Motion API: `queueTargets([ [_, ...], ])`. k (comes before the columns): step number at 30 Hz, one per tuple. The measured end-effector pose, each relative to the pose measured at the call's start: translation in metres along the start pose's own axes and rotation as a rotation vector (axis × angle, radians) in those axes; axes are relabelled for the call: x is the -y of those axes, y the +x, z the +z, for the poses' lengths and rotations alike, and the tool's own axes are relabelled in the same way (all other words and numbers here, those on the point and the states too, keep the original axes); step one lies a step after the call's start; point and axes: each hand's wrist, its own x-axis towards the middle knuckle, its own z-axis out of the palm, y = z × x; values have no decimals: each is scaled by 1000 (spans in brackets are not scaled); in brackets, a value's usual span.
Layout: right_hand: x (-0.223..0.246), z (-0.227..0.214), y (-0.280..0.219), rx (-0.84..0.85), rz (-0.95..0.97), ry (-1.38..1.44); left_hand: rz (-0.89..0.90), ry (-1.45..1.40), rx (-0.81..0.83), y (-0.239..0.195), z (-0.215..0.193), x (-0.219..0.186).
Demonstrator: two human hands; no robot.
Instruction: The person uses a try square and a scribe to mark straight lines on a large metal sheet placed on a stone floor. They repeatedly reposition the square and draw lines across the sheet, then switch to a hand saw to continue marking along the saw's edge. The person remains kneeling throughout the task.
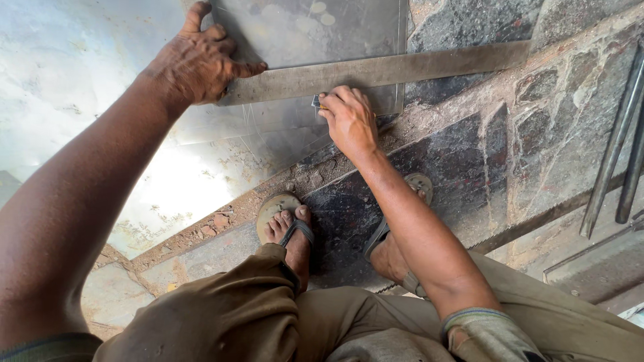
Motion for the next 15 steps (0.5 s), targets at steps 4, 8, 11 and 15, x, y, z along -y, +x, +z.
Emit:
queueTargets([
  [4, 8, -7, -2, 154, 36, -149, 20, 60, 31, 0, 2, 0],
  [8, 16, -19, -6, 719, 227, -38, 3, 56, -32, 0, -3, 4],
  [11, 16, -15, -11, 321, 143, 119, 3, 17, 2, 2, 1, -3],
  [15, 20, 2, -2, 24, 75, -6, -25, -67, -15, 0, 9, 1],
])
